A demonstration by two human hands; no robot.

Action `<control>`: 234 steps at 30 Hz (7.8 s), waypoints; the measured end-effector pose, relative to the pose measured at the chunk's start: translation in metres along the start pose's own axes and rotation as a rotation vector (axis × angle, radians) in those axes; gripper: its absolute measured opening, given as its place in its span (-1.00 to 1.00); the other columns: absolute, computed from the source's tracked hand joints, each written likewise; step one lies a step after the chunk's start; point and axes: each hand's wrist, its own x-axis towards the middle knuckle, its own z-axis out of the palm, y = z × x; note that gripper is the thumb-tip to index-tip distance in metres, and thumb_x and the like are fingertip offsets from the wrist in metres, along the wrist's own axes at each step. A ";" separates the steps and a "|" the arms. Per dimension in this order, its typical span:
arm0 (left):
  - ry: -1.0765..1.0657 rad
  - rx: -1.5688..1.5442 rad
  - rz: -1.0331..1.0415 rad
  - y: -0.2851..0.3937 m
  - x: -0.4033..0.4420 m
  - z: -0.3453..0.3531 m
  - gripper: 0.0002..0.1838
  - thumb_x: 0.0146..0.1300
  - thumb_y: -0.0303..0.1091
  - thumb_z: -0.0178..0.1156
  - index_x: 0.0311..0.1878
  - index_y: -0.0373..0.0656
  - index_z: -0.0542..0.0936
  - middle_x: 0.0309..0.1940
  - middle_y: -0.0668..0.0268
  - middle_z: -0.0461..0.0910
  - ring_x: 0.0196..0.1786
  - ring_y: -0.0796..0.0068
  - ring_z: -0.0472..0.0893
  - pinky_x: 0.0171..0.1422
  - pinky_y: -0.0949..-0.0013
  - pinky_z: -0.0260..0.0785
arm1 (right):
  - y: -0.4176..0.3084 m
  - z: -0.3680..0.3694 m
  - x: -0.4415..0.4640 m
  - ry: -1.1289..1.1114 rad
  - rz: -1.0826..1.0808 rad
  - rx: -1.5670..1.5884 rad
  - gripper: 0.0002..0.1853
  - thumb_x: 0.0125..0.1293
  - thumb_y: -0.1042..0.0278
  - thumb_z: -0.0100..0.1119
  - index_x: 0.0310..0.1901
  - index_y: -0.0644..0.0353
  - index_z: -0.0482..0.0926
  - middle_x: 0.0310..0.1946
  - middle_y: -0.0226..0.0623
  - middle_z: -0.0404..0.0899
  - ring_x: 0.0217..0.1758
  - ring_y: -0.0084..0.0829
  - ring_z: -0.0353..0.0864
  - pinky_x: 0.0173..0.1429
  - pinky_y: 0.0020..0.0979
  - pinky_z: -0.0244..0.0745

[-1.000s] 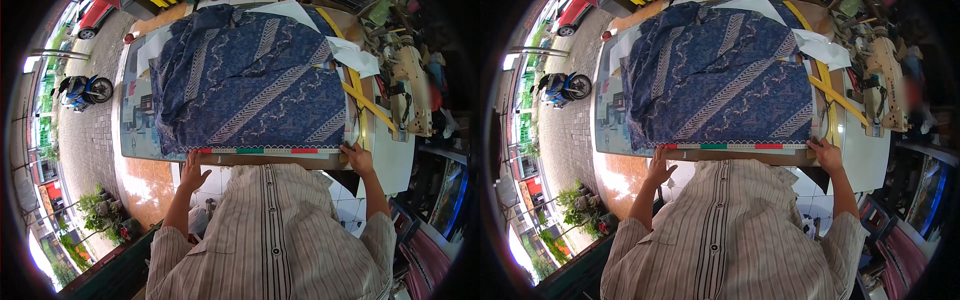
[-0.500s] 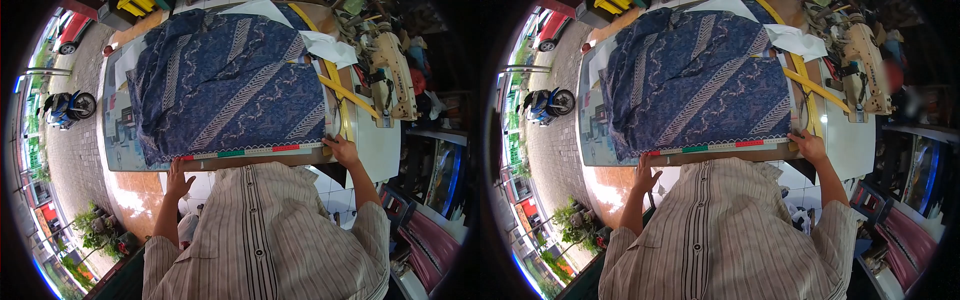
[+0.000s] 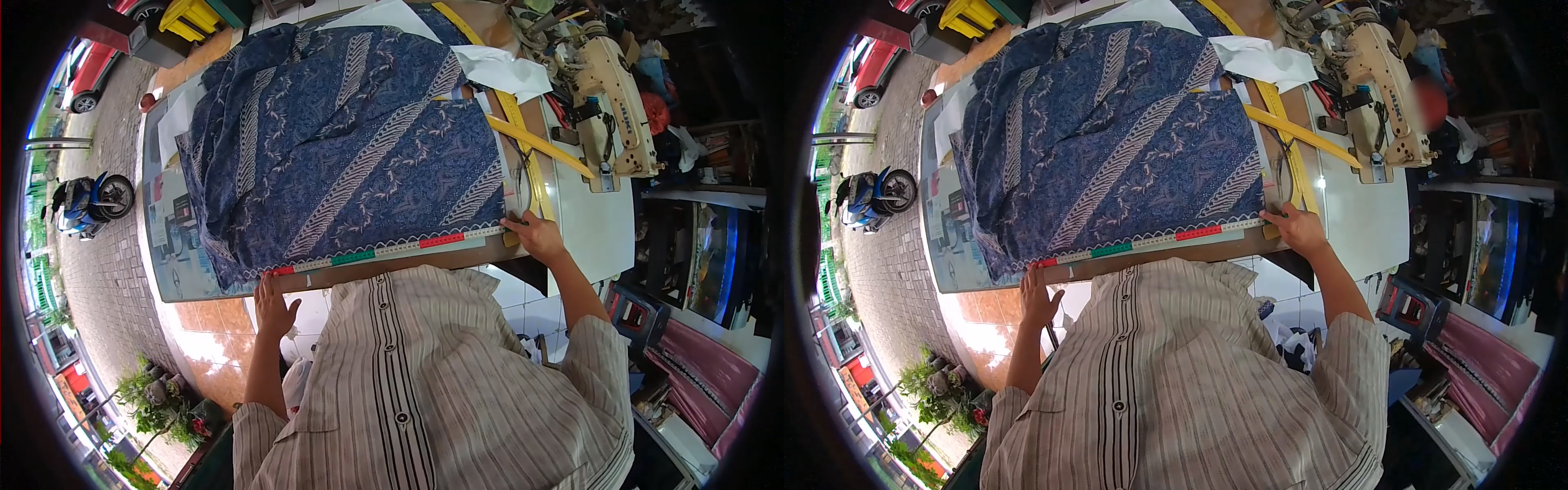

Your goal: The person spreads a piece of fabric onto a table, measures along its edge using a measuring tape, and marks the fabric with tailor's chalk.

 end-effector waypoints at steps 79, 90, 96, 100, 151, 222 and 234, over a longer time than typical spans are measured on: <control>0.142 -0.254 0.115 -0.020 -0.014 0.023 -0.11 0.14 0.01 0.37 0.51 0.11 0.21 0.48 0.00 0.11 0.55 -0.01 0.09 0.57 -0.10 -0.06 | -0.376 0.091 0.202 -0.155 0.035 0.830 -0.84 0.30 0.52 0.17 -0.10 0.27 0.60 -0.23 -0.26 0.63 -0.35 -0.46 0.63 -0.20 -0.44 0.54; 0.151 -0.218 0.138 -0.020 -0.011 0.021 -0.09 0.10 0.03 0.39 0.49 0.07 0.23 0.45 -0.03 0.18 0.52 -0.04 0.15 0.48 -0.22 0.06 | -0.396 0.086 0.207 -0.321 0.275 1.167 -0.77 0.30 0.58 0.25 -0.02 0.33 0.57 -0.27 -0.32 0.66 -0.33 -0.56 0.69 -0.26 -0.53 0.57; 0.154 -0.158 0.158 -0.019 -0.009 0.022 -0.08 0.07 0.08 0.38 0.50 0.21 0.22 0.42 -0.06 0.18 0.50 -0.09 0.15 0.47 -0.23 0.06 | -0.404 0.087 0.209 -0.381 0.191 1.044 -0.81 0.30 0.48 0.28 -0.09 0.34 0.59 -0.37 -0.34 0.66 -0.39 -0.59 0.65 -0.31 -0.56 0.54; 0.167 -0.156 0.159 -0.018 -0.008 0.026 -0.08 0.05 0.08 0.41 0.50 0.25 0.24 0.41 -0.08 0.19 0.48 -0.11 0.17 0.45 -0.25 0.07 | -0.405 0.100 0.210 -0.279 0.161 0.933 -0.80 0.24 0.44 0.32 -0.14 0.34 0.62 -0.41 -0.29 0.68 -0.45 -0.53 0.64 -0.32 -0.50 0.53; 0.257 -0.126 0.453 0.048 0.012 0.038 -0.10 0.01 0.16 0.40 0.41 0.04 0.34 0.37 0.23 0.31 0.46 0.23 0.27 0.53 -0.13 0.06 | -0.307 0.063 0.136 -0.095 -0.045 0.765 -0.88 0.30 0.40 0.21 -0.16 0.21 0.57 -0.19 -0.19 0.65 -0.14 -0.18 0.65 -0.03 -0.21 0.49; 0.165 0.052 0.286 0.096 0.011 0.030 -0.02 0.02 0.42 0.27 0.52 0.41 0.19 0.33 -0.18 0.26 0.42 -0.25 0.24 0.44 -0.37 0.02 | -0.179 0.053 0.076 -0.040 -0.036 0.504 -0.90 0.18 0.25 0.31 -0.29 -0.03 0.63 -0.39 -0.48 0.54 -0.21 -0.38 0.56 0.01 -0.24 0.21; 0.077 -0.007 0.257 0.104 0.006 0.018 -0.04 0.12 0.37 0.23 0.55 0.35 0.11 0.38 -0.23 0.18 0.49 -0.32 0.10 0.53 -0.31 -0.12 | -0.179 0.050 0.076 -0.021 -0.056 0.516 -0.92 0.14 0.27 0.32 -0.32 -0.05 0.63 -0.42 -0.50 0.52 -0.23 -0.40 0.55 0.00 -0.23 0.21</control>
